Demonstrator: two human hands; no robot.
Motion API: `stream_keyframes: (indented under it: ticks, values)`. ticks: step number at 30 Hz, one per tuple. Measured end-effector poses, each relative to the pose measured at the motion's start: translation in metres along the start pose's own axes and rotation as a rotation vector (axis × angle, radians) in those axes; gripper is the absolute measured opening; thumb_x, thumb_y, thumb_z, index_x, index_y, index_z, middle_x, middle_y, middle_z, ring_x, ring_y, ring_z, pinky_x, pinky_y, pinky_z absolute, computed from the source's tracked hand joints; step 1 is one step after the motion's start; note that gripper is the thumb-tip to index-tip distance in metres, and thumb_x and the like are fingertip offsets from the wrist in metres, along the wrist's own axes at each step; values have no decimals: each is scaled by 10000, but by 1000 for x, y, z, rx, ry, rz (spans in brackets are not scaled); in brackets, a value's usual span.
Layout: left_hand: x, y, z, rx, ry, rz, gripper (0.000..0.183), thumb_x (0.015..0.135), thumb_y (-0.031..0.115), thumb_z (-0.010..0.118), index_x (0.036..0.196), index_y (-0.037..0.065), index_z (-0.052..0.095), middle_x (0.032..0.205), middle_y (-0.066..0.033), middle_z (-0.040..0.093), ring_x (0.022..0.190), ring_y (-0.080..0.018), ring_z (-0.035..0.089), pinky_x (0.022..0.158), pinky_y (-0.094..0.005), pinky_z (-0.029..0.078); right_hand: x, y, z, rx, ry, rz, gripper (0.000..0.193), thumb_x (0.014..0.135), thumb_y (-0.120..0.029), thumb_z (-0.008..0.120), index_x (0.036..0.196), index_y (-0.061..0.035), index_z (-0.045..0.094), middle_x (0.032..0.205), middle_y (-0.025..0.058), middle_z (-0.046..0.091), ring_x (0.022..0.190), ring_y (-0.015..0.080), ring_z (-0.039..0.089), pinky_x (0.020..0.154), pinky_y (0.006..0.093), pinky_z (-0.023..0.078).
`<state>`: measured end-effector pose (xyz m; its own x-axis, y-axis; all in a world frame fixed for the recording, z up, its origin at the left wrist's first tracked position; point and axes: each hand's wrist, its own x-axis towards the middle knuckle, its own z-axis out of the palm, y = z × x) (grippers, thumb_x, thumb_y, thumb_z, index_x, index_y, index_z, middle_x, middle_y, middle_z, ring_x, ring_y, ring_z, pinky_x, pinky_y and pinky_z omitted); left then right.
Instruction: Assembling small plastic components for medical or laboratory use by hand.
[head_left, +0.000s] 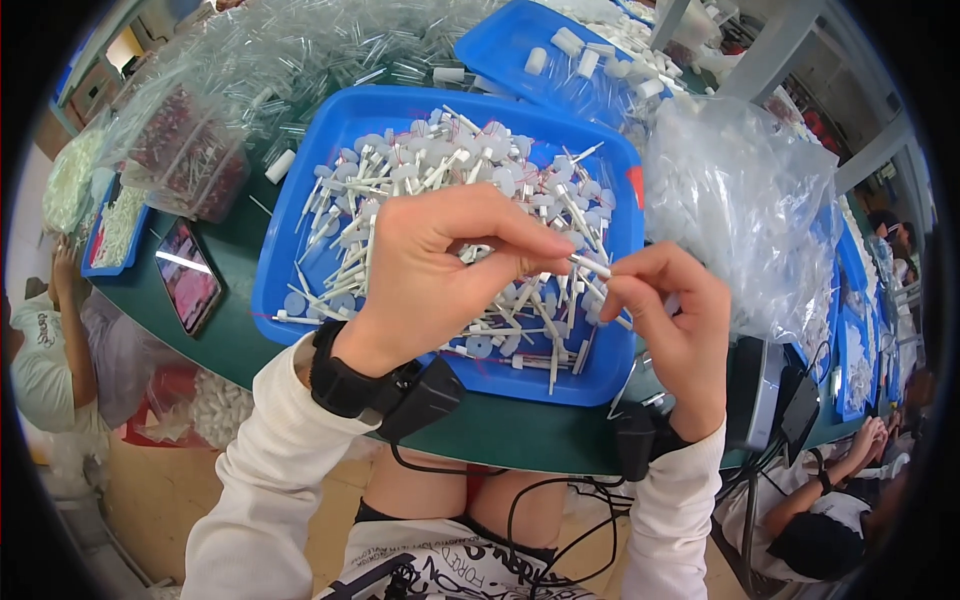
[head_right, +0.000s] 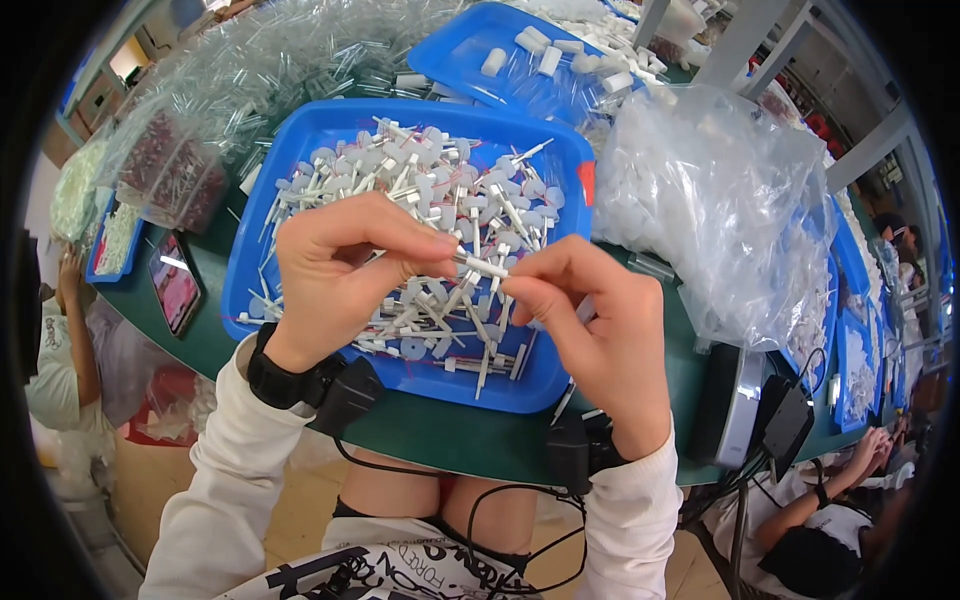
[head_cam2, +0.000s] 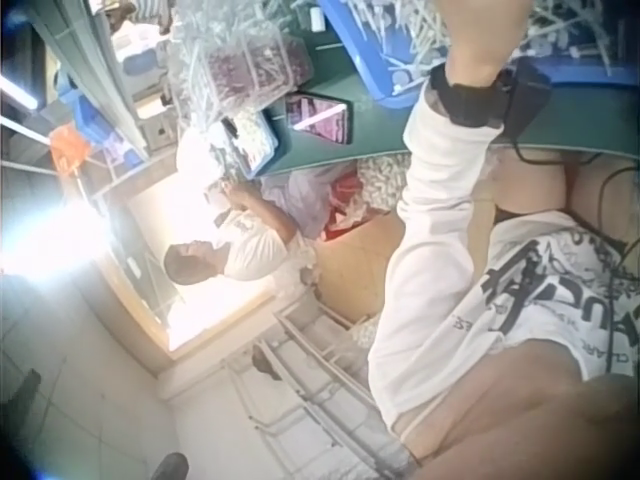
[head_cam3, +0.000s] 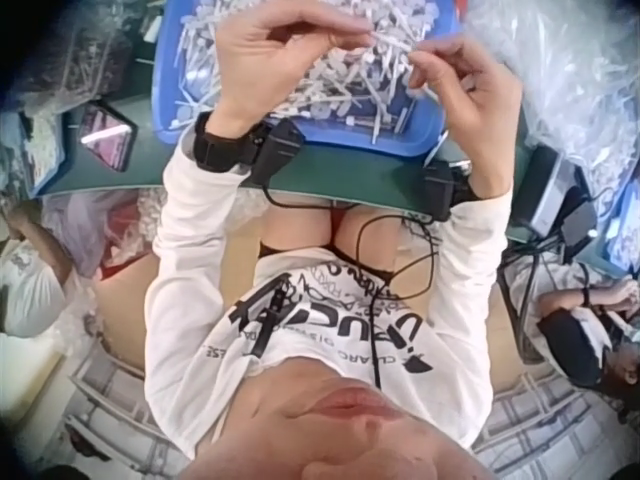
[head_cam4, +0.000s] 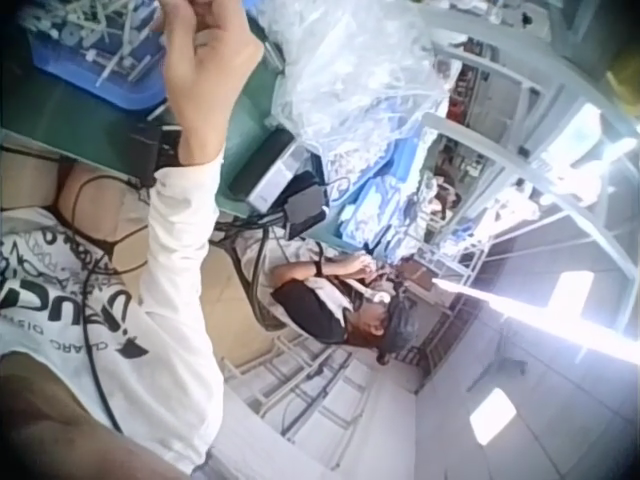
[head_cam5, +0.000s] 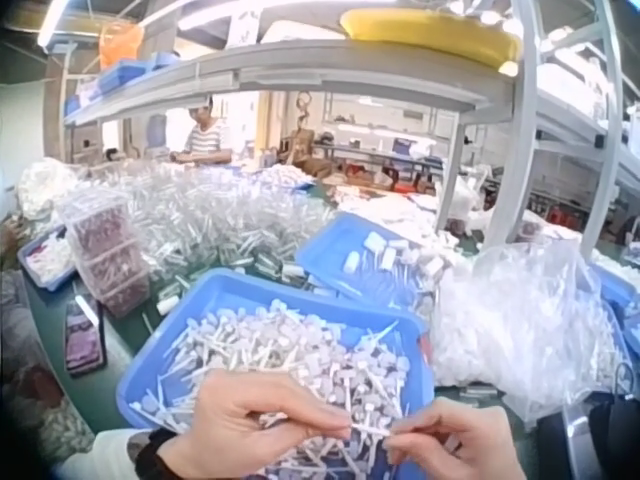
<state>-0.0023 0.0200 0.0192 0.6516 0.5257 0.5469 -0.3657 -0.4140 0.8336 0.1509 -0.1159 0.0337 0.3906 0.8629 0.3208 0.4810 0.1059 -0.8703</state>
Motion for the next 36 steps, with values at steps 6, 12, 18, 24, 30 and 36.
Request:
stream_keyframes:
  ticks: [6,12,18,24,30,36]
  values:
    - [2,-1,1,-139,91,-82,133,759,-105,616,844,-29,686,779,-104,676,731,-158,669,642,-233,534,1,-9,2,255,-26,104,123,865,-19,565,985,-12,587,732,28,669,591,20,531,514,159,376]
    - [1,-1,4,-139,100,-101,133,748,-133,623,846,-54,668,758,-126,645,695,-178,650,621,-249,526,0,-1,7,-3,44,-69,67,896,-71,536,937,-25,563,750,37,682,543,13,459,495,162,338]
    - [-1,-3,1,-100,52,3,163,747,-157,592,848,-54,669,782,-133,643,715,-190,658,644,-250,536,2,-5,-6,246,-147,166,33,896,-38,524,913,-11,533,737,46,676,589,20,501,525,165,366]
    - [1,-4,2,-14,61,-28,160,748,-153,595,850,-55,669,780,-131,642,712,-192,660,639,-247,536,1,7,2,48,-116,-10,42,883,-33,535,914,-5,528,718,66,644,557,40,508,496,169,356]
    - [2,-1,6,-142,93,-138,111,758,-121,623,848,-68,662,756,-128,648,689,-179,651,630,-253,530,2,8,12,-216,142,-207,80,833,20,598,897,-27,608,737,43,629,570,81,552,517,205,405]
    - [3,-4,2,-196,126,-186,110,773,-81,623,863,-48,678,778,-112,680,696,-126,644,643,-227,523,4,10,16,-266,152,-250,84,832,10,608,904,-28,628,742,58,619,586,123,554,523,219,414]
